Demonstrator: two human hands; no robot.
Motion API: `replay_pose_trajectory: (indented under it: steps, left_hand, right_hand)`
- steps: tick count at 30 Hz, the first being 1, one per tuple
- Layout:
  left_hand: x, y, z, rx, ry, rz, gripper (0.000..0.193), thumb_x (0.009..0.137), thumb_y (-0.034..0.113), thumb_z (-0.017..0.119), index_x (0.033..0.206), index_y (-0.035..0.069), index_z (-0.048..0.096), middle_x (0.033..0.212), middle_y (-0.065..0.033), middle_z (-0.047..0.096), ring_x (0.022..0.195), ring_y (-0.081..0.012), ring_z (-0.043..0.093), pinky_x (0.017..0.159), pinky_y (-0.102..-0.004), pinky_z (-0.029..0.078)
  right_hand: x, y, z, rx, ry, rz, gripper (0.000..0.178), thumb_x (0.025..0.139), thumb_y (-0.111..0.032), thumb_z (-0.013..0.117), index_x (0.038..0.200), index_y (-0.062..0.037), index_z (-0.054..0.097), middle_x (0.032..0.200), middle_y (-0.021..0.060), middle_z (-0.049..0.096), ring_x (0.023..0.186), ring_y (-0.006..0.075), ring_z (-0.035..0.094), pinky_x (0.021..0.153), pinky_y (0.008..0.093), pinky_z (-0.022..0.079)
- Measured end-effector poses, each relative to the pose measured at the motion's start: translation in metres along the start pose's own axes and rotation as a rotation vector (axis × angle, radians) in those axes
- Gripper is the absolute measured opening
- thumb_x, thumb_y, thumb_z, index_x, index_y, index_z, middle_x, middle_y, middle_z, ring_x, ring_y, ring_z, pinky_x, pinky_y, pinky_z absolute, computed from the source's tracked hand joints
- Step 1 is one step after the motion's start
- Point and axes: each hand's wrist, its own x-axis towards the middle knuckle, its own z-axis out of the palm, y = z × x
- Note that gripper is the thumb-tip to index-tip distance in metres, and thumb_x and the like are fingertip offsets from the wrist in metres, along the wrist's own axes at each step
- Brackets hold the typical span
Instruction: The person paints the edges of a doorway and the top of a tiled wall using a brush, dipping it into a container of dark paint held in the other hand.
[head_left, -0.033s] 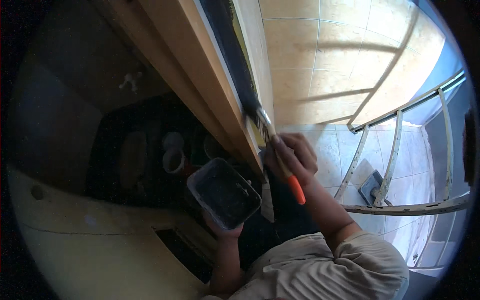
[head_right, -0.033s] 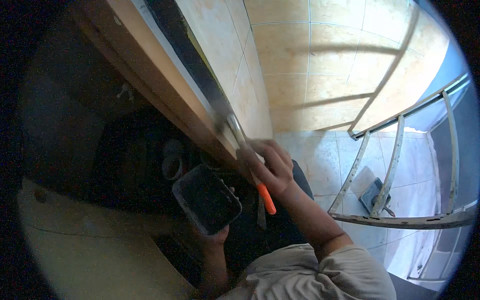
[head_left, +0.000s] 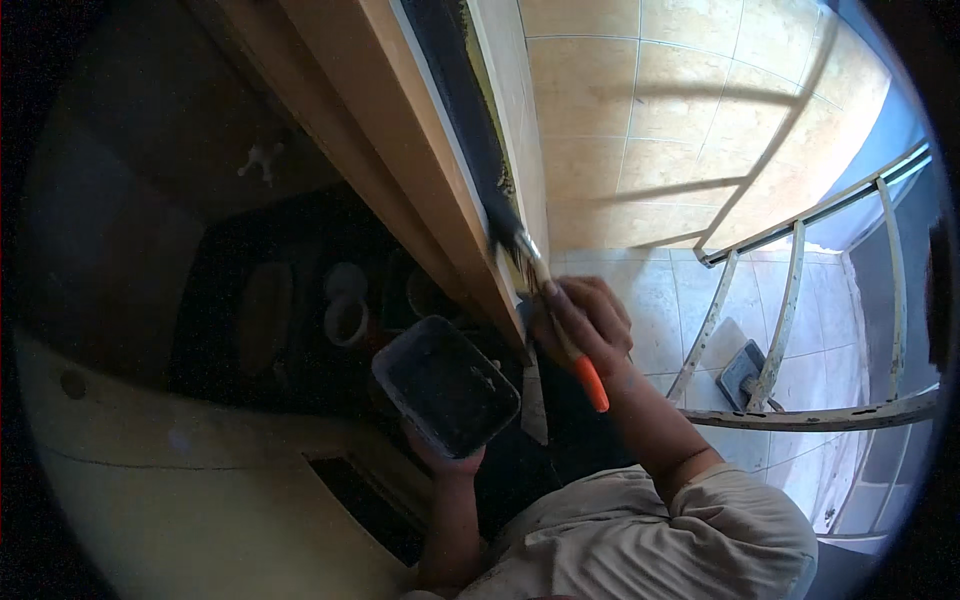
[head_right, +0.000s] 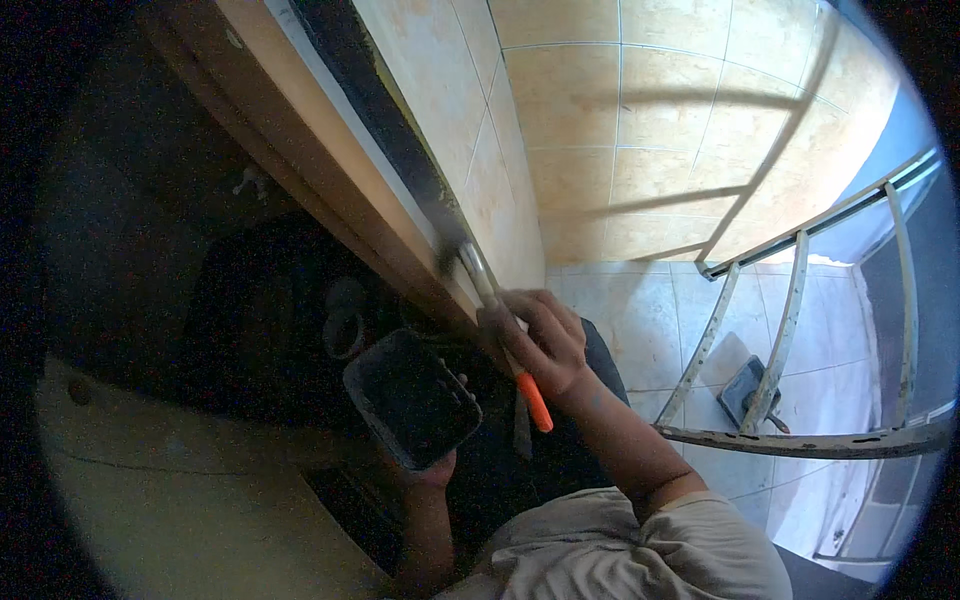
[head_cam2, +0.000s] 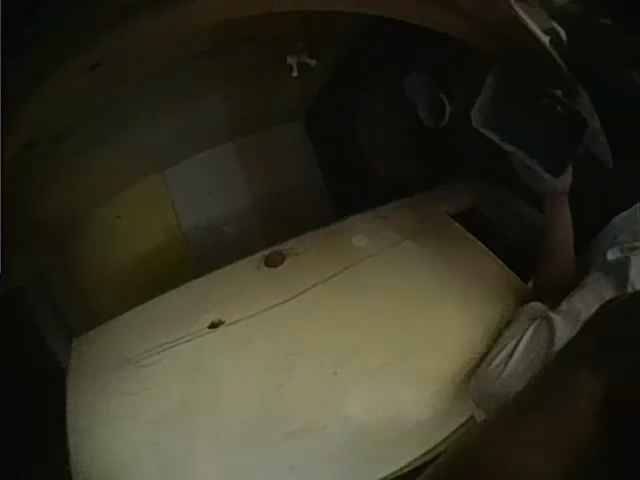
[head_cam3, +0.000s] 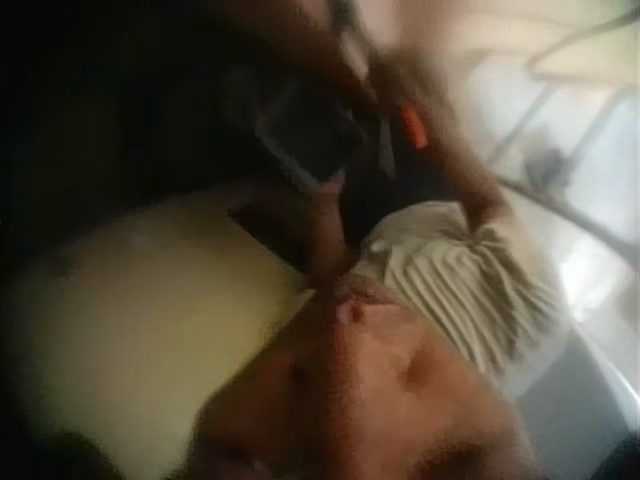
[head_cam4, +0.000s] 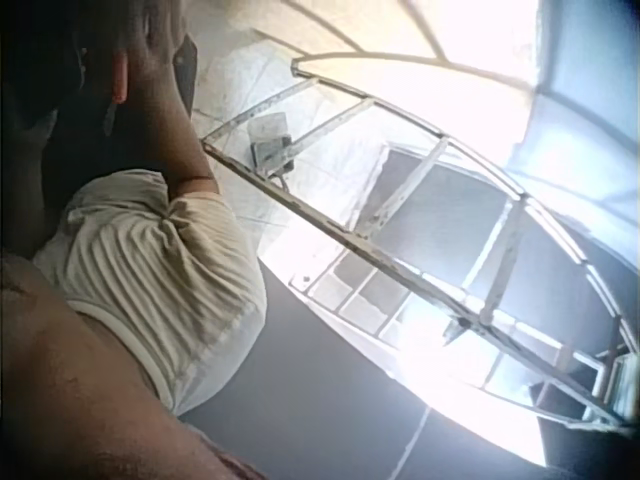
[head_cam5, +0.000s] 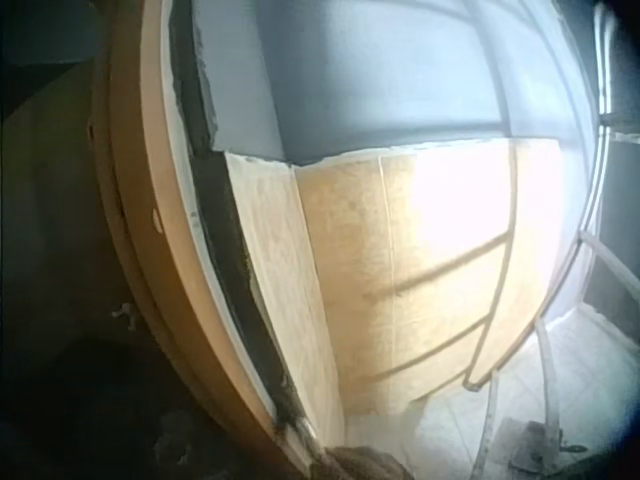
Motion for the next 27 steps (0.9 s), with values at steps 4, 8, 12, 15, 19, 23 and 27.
replay_pose_trajectory:
  steps: [4, 8, 12, 15, 19, 23, 27]
  left_hand:
    - [0.005, 0.0, 0.016, 0.08, -0.122, 0.013, 0.079, 0.1, 0.06, 0.051, 0.159, 0.01, 0.031, 0.153, -0.0258, 0.047, 0.137, -0.053, 0.047, 0.116, -0.0656, 0.037]
    - [0.009, 0.002, 0.017, 0.081, -0.085, 0.019, 0.082, 0.099, 0.063, 0.052, 0.162, 0.017, 0.027, 0.163, -0.0165, 0.037, 0.144, -0.0487, 0.041, 0.117, -0.0658, 0.035]
    - [0.014, 0.001, 0.031, 0.089, -0.282, 0.049, 0.085, 0.097, 0.065, 0.053, 0.163, 0.018, 0.026, 0.163, -0.0168, 0.037, 0.144, -0.05, 0.039, 0.118, -0.0661, 0.033]
    - [0.01, 0.005, 0.025, 0.103, -0.229, 0.06, 0.085, 0.097, 0.065, 0.053, 0.162, 0.017, 0.026, 0.162, -0.0168, 0.037, 0.144, -0.0498, 0.039, 0.118, -0.067, 0.033]
    - [0.011, 0.004, 0.024, 0.09, -0.125, 0.075, 0.084, 0.097, 0.064, 0.054, 0.162, 0.018, 0.027, 0.162, -0.0167, 0.037, 0.144, -0.0497, 0.039, 0.117, -0.0677, 0.035]
    - [0.009, -0.002, 0.025, -0.088, -0.149, 0.02, 0.081, 0.099, 0.059, 0.054, 0.16, 0.01, 0.03, 0.154, -0.0262, 0.046, 0.136, -0.0541, 0.048, 0.115, -0.0671, 0.038]
    - [0.006, -0.008, 0.034, -0.072, -0.069, 0.04, 0.082, 0.099, 0.06, 0.053, 0.16, 0.01, 0.03, 0.155, -0.0267, 0.044, 0.135, -0.0553, 0.047, 0.113, -0.0672, 0.04]
  right_hand:
    - [-0.006, -0.008, -0.015, 0.007, -0.098, 0.015, 0.039, 0.078, -0.004, 0.083, 0.114, 0.0024, 0.071, 0.098, 0.0162, 0.071, 0.083, 0.0276, 0.072, 0.065, 0.0337, 0.059]
    - [0.054, -0.008, -0.024, 0.024, -0.086, -0.031, 0.032, 0.08, 0.002, 0.079, 0.11, 0.0043, 0.07, 0.088, 0.0161, 0.07, 0.073, 0.0253, 0.073, 0.059, 0.0299, 0.059]
    - [0.112, 0.015, -0.016, -0.019, -0.049, -0.187, 0.028, 0.078, -0.006, 0.084, 0.103, 0.0013, 0.074, 0.079, 0.0085, 0.069, 0.065, 0.0185, 0.068, 0.053, 0.027, 0.052]
    - [0.17, 0.007, -0.037, -0.097, -0.094, -0.273, 0.033, 0.08, -0.006, 0.084, 0.111, 0.0, 0.073, 0.092, 0.0141, 0.072, 0.077, 0.0233, 0.072, 0.066, 0.0297, 0.06]
    - [0.207, 0.01, -0.027, -0.103, -0.029, -0.335, 0.032, 0.079, -0.005, 0.084, 0.109, 0.0003, 0.074, 0.087, 0.0135, 0.071, 0.073, 0.0224, 0.071, 0.063, 0.0293, 0.057]
    - [0.211, 0.015, 0.006, -0.09, 0.157, -0.346, 0.031, 0.078, -0.004, 0.084, 0.107, 0.0006, 0.075, 0.083, 0.0128, 0.07, 0.07, 0.0215, 0.069, 0.06, 0.0289, 0.055]
    - [0.172, 0.014, 0.015, -0.106, 0.336, -0.275, 0.03, 0.077, -0.004, 0.084, 0.105, 0.0009, 0.076, 0.079, 0.0122, 0.069, 0.066, 0.0206, 0.067, 0.057, 0.0285, 0.053]
